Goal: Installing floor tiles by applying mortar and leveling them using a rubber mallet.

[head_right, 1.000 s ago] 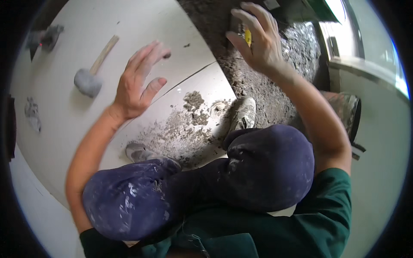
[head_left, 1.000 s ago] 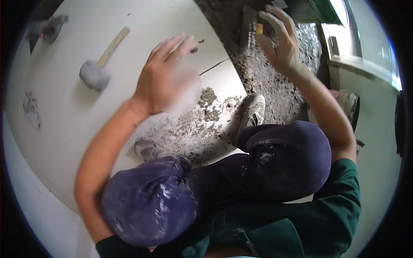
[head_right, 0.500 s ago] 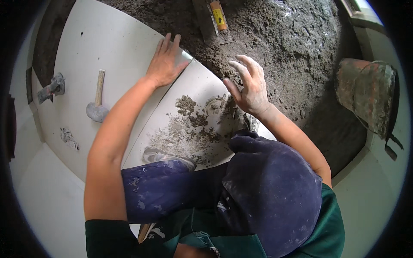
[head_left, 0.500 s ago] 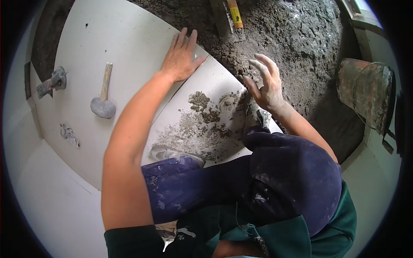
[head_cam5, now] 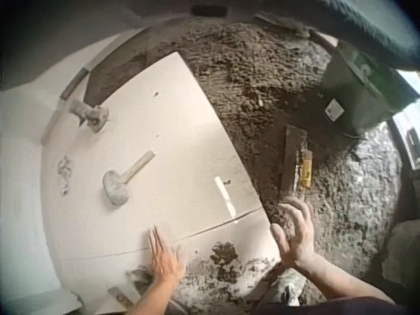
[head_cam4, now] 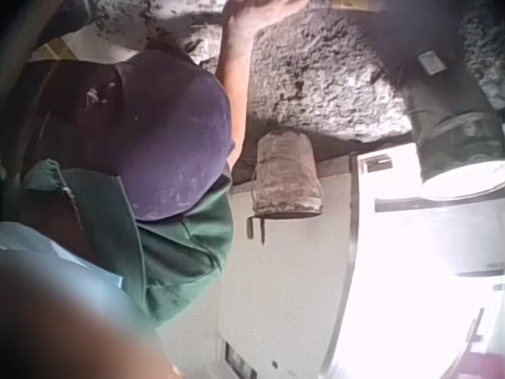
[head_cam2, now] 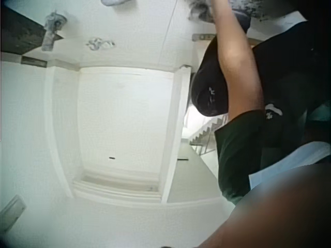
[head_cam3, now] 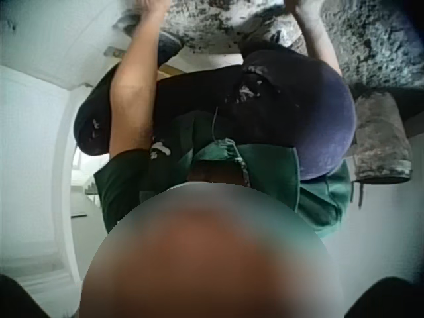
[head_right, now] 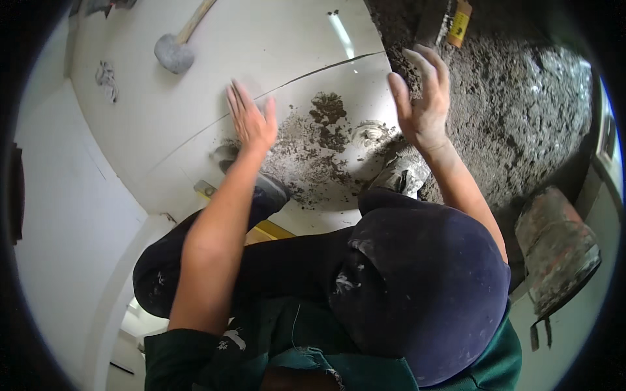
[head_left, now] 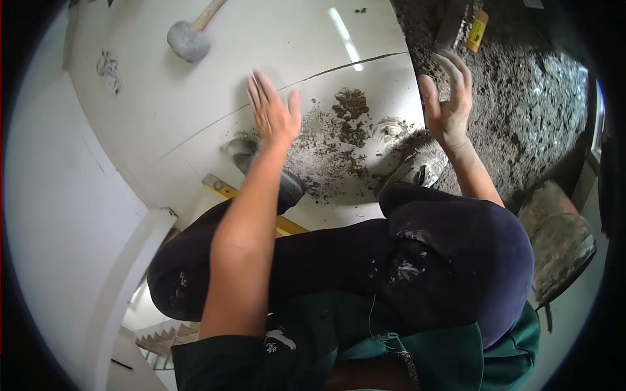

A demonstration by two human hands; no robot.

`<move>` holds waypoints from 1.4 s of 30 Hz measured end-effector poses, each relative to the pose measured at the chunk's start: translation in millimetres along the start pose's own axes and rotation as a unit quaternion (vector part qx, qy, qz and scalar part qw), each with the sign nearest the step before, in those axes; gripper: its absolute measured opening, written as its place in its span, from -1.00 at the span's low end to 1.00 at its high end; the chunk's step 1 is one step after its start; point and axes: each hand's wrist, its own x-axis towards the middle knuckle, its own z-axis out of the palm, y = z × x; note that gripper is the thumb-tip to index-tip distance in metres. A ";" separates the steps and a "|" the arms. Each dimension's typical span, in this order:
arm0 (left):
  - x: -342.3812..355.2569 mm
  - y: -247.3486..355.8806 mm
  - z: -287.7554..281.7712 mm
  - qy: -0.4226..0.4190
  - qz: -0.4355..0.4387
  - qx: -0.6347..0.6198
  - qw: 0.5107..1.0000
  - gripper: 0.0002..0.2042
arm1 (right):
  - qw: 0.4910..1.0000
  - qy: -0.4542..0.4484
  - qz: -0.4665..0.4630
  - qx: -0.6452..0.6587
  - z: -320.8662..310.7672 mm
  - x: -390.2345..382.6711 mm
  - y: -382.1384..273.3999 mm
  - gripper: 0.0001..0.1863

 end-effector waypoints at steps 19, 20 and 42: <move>-27.9 116.5 46.9 -0.012 -0.031 -0.103 0.994 -0.06 | 0.999 -0.028 0.038 0.006 -5.6 -13.7 10.4 -0.50; -24.3 127.0 48.5 -0.014 -0.025 -0.105 0.994 -0.06 | 0.999 -0.024 0.047 0.008 -7.1 -15.8 10.8 -0.50; 150.3 160.9 24.6 -0.074 0.401 0.184 0.895 -0.12 | 0.990 0.093 0.107 0.020 -51.6 -46.5 22.4 -0.53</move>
